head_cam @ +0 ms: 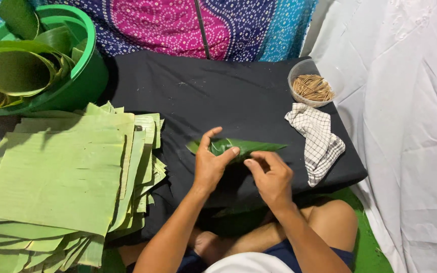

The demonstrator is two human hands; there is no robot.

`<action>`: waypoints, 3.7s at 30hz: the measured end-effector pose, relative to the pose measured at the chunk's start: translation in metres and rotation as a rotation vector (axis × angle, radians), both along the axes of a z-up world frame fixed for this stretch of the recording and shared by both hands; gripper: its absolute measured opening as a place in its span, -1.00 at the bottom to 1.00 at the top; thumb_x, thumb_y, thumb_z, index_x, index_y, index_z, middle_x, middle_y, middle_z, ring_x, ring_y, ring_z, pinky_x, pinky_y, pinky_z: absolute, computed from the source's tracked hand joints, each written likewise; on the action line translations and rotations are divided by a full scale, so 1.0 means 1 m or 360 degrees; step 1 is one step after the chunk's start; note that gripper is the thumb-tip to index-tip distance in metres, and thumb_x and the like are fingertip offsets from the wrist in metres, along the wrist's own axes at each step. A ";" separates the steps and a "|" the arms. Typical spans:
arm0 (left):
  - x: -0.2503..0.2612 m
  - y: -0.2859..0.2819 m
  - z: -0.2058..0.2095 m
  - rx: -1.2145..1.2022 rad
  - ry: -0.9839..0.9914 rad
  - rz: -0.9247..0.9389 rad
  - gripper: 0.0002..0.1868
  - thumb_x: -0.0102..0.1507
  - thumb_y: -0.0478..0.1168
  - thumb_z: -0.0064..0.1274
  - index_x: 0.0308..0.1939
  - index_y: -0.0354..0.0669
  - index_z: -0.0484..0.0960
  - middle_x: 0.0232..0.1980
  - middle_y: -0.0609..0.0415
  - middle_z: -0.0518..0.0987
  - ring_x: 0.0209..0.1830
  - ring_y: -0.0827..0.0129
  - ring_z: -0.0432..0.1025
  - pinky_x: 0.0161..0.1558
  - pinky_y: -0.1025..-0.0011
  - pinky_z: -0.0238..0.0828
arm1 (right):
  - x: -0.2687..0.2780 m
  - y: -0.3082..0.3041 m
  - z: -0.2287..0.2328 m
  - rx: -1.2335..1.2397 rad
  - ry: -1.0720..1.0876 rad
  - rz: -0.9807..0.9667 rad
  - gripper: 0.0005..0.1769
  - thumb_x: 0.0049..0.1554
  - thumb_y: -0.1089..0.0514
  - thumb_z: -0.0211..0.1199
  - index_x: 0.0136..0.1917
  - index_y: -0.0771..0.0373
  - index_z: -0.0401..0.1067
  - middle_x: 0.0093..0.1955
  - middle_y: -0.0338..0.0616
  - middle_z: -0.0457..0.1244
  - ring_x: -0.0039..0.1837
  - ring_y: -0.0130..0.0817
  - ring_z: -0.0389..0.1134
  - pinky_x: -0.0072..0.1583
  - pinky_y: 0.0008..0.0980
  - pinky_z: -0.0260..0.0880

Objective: Wiping banana leaves clean with a cloth and folding them into conical shapes secured with small wooden sticks.

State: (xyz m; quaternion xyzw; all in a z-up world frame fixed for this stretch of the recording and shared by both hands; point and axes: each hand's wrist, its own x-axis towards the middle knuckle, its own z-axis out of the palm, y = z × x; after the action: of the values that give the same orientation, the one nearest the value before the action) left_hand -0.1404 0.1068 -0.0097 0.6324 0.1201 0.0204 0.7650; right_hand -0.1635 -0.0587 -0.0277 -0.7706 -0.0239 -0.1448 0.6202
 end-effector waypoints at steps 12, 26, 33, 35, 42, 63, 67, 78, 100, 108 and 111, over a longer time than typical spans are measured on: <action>0.007 0.044 0.016 0.1633 -0.1272 -0.0342 -0.21 0.14 -0.07 0.44 0.41 0.04 0.42 -0.04 -0.06 0.70 -0.15 0.15 0.60 -0.11 0.28 0.54 | 0.020 -0.031 -0.018 -0.0141 0.0332 0.0551 -0.49 0.09 0.19 0.36 0.33 0.24 0.48 0.15 -0.14 0.43 0.13 -0.45 0.42 0.15 -0.47 0.40; 0.029 0.062 -0.022 0.0019 -0.0557 0.0054 -0.11 0.20 -0.31 0.35 0.53 -0.32 0.21 -0.29 0.10 0.66 -0.10 0.49 0.50 0.25 0.43 0.37 | 0.020 -0.025 -0.039 0.0305 0.0503 0.0400 -0.60 0.15 0.26 0.32 0.27 0.28 0.55 -0.15 -0.31 0.35 -0.15 -0.60 0.26 -0.08 -0.57 0.32; 0.029 0.054 -0.039 -0.0182 -0.0495 0.0477 -0.25 0.42 -0.10 0.06 0.58 -0.34 0.10 0.20 0.00 0.63 0.21 0.48 0.45 0.30 0.49 0.27 | 0.022 -0.020 -0.050 0.0528 0.0405 0.0292 -0.60 0.15 0.28 0.31 0.27 0.33 0.51 -0.05 -0.25 0.38 -0.12 -0.57 0.33 -0.02 -0.56 0.41; 0.024 0.037 -0.050 -0.0372 -0.0331 0.0496 -0.15 0.35 -0.07 0.08 0.61 -0.21 0.00 0.27 0.02 0.54 0.18 0.48 0.42 0.16 0.45 0.32 | 0.020 -0.014 -0.057 0.0571 0.0366 0.0260 -0.60 0.15 0.28 0.30 0.28 0.34 0.49 -0.01 -0.24 0.39 -0.10 -0.57 0.35 0.00 -0.55 0.42; 0.027 0.011 -0.029 -0.0887 -0.0266 0.0248 0.15 0.19 -0.18 0.27 0.62 -0.08 -0.27 0.30 -0.02 0.42 0.15 0.31 0.45 0.15 0.18 0.47 | 0.005 0.004 -0.053 0.0497 0.0344 0.0258 -0.60 0.15 0.31 0.29 0.28 0.36 0.49 -0.01 -0.20 0.39 -0.10 -0.55 0.35 -0.01 -0.53 0.46; 0.002 0.010 -0.001 0.0355 -0.0892 -0.0271 -0.23 0.14 -0.31 0.40 0.38 -0.10 0.37 0.17 0.12 0.60 0.16 0.37 0.52 0.21 0.37 0.52 | 0.023 -0.007 0.011 0.0812 0.0201 0.0704 -0.34 0.03 0.52 0.28 0.40 0.31 0.33 0.27 -0.19 0.33 0.28 -0.42 0.37 0.30 -0.38 0.41; 0.000 0.019 0.008 0.0677 -0.1238 -0.0427 -0.22 0.16 -0.29 0.38 0.43 -0.09 0.36 0.48 0.01 0.40 0.61 0.11 0.17 0.58 0.13 0.13 | 0.031 -0.013 -0.010 0.0803 -0.0008 0.0846 -0.32 0.02 0.56 0.33 0.40 0.33 0.34 0.29 -0.14 0.33 0.31 -0.39 0.37 0.34 -0.35 0.42; -0.004 0.053 0.015 0.1738 -0.1559 -0.0367 -0.37 0.20 -0.27 0.29 0.36 0.01 0.46 0.47 0.01 0.40 0.55 0.06 0.27 0.53 0.05 0.25 | 0.023 -0.014 0.014 -0.0018 -0.0665 0.0688 -0.46 0.07 0.41 0.37 0.33 0.29 0.43 0.38 0.02 0.31 0.41 -0.18 0.36 0.41 -0.28 0.38; -0.021 0.054 0.028 0.1469 -0.1575 -0.0456 -0.40 0.19 -0.25 0.32 0.29 -0.23 0.50 0.25 -0.10 0.61 0.24 0.13 0.56 0.28 0.27 0.52 | 0.017 -0.010 -0.012 0.0323 -0.0415 0.0806 -0.55 0.15 0.29 0.31 0.32 0.34 0.41 0.28 -0.05 0.35 0.32 -0.27 0.38 0.34 -0.34 0.40; -0.022 0.035 0.009 0.0459 -0.0688 -0.0444 -0.26 0.28 -0.13 0.26 0.47 -0.31 0.32 0.21 -0.11 0.64 0.15 0.30 0.52 0.16 0.40 0.50 | 0.009 0.006 0.020 0.0821 0.0243 0.0765 -0.60 0.24 0.25 0.20 0.31 0.45 0.37 0.16 -0.08 0.38 0.11 -0.38 0.44 0.17 -0.37 0.51; -0.028 0.025 0.027 0.0727 -0.0636 -0.0308 -0.17 0.23 -0.11 0.26 0.51 -0.29 0.25 0.27 -0.12 0.59 0.25 0.25 0.51 0.22 0.37 0.45 | 0.011 0.009 0.015 0.0868 0.0366 0.0777 -0.56 0.21 0.23 0.23 0.32 0.45 0.33 0.17 -0.05 0.35 0.12 -0.39 0.43 0.16 -0.35 0.51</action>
State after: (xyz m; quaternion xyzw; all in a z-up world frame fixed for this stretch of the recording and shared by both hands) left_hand -0.1681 0.1317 0.0177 0.7799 -0.1011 0.0978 0.6099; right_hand -0.1523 -0.0498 -0.0124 -0.5602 -0.0977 0.0935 0.8172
